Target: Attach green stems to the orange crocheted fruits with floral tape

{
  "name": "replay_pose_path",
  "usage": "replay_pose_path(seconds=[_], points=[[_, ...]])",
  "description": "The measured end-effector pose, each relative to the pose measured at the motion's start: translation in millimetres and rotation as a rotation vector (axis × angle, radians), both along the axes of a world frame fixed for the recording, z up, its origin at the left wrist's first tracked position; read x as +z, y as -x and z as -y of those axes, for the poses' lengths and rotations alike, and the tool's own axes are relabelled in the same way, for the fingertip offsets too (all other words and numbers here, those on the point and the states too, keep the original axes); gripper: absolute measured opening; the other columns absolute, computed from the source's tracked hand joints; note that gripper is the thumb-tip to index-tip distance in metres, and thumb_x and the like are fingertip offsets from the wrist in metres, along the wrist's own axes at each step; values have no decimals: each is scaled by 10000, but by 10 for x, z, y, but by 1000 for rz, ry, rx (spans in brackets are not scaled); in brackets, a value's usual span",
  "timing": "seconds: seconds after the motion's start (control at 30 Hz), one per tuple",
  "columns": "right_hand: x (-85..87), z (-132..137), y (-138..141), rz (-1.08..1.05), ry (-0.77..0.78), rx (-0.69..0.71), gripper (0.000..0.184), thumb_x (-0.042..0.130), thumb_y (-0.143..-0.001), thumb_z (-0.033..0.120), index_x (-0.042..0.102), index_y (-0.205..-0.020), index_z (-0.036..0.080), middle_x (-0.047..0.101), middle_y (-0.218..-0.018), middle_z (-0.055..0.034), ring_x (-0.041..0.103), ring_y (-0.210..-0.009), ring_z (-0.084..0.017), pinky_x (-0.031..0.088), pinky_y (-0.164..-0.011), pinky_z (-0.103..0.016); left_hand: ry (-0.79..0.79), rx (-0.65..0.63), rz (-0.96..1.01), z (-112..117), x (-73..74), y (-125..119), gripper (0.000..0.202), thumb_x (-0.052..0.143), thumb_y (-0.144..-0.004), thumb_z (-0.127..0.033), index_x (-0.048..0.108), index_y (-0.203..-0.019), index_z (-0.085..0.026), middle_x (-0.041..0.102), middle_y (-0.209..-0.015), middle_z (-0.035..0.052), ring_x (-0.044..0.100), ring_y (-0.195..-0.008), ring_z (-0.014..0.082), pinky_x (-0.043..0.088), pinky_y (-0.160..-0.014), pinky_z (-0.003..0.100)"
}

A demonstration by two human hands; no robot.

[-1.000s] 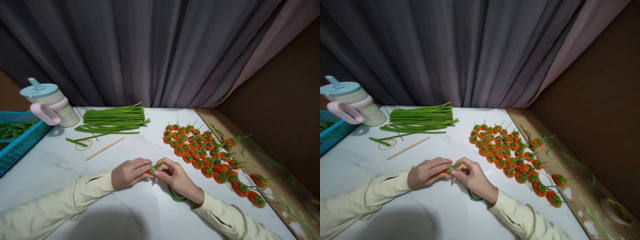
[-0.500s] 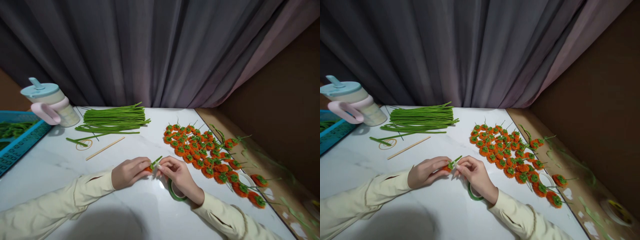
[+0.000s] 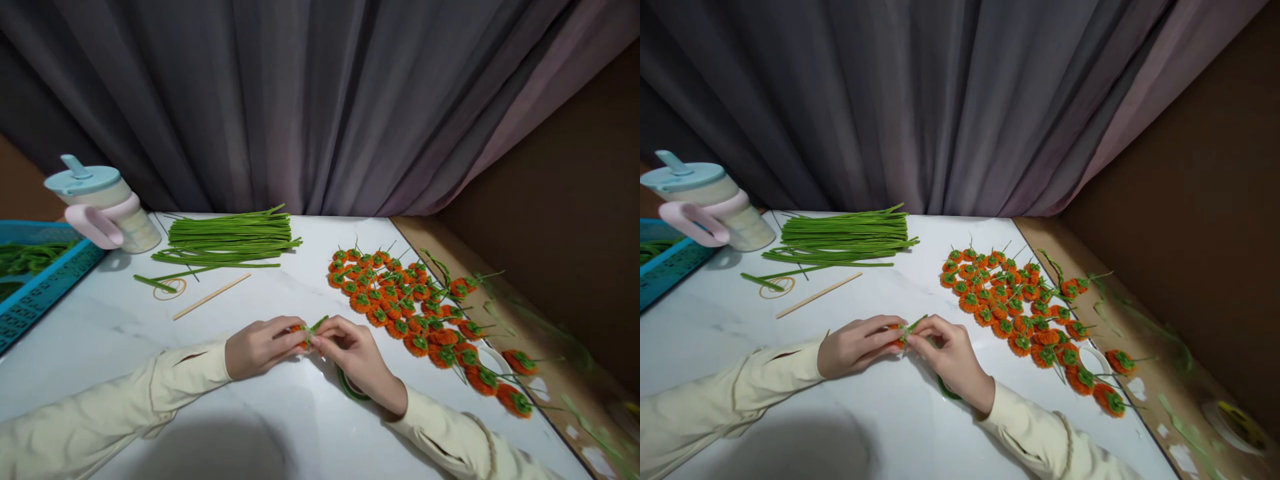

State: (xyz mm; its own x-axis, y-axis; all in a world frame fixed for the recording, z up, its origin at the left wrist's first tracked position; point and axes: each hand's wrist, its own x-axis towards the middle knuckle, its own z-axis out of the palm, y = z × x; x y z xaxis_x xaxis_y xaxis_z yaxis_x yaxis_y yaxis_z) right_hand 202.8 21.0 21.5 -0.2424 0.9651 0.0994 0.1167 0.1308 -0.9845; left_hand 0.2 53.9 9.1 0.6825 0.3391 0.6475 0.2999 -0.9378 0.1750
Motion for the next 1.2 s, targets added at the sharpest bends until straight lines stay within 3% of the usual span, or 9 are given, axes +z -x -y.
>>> replay_pose_path(seconds=[0.27, 0.47, 0.6, 1.0, 1.2], points=[[33, 2, -2, -24, 33, 29, 183, 638, -808, 354, 640, -806, 171, 677, -715, -29, 626, -647, -140, 491, -603, -235, 23, 8, 4, 0, 23, -4, 213, 418, -950, -256, 527, -1095, -144, 637, -994, 135, 650, -847, 170, 560, -661, 226], [45, 8, -11, -71, 78, 41, 215, 626, -820, 383, 637, -795, 169, 689, -707, -34, 642, -647, -150, 509, -610, -244, 27, -9, -5, -4, -6, 32, 260, 435, -936, -221, 480, -1187, -176, 608, -1041, 130, 634, -884, 160, 553, -685, 213], [43, 6, -7, -43, 32, 26, 197, 625, -823, 369, 638, -794, 175, 693, -713, -35, 645, -648, -150, 510, -605, -244, 30, -39, -47, -15, -18, 56, 306, 414, -927, -176, 461, -1229, -188, 584, -1087, 140, 620, -920, 163, 547, -705, 212], [95, 65, 0, 151, -221, -14, 112, 579, -855, 249, 649, -802, 181, 688, -732, -34, 621, -604, -134, 488, -565, -221, 1, -43, -23, -9, 37, 23, 203, 395, -947, -200, 499, -1114, -147, 601, -1039, 160, 634, -878, 170, 552, -669, 222], [111, 58, -2, 166, -232, -17, 119, 572, -860, 252, 654, -813, 181, 689, -736, -35, 623, -608, -136, 491, -569, -220, 3, -25, 13, -2, 53, -10, 195, 419, -947, -225, 514, -1092, -138, 618, -1007, 146, 638, -835, 161, 550, -660, 214]])
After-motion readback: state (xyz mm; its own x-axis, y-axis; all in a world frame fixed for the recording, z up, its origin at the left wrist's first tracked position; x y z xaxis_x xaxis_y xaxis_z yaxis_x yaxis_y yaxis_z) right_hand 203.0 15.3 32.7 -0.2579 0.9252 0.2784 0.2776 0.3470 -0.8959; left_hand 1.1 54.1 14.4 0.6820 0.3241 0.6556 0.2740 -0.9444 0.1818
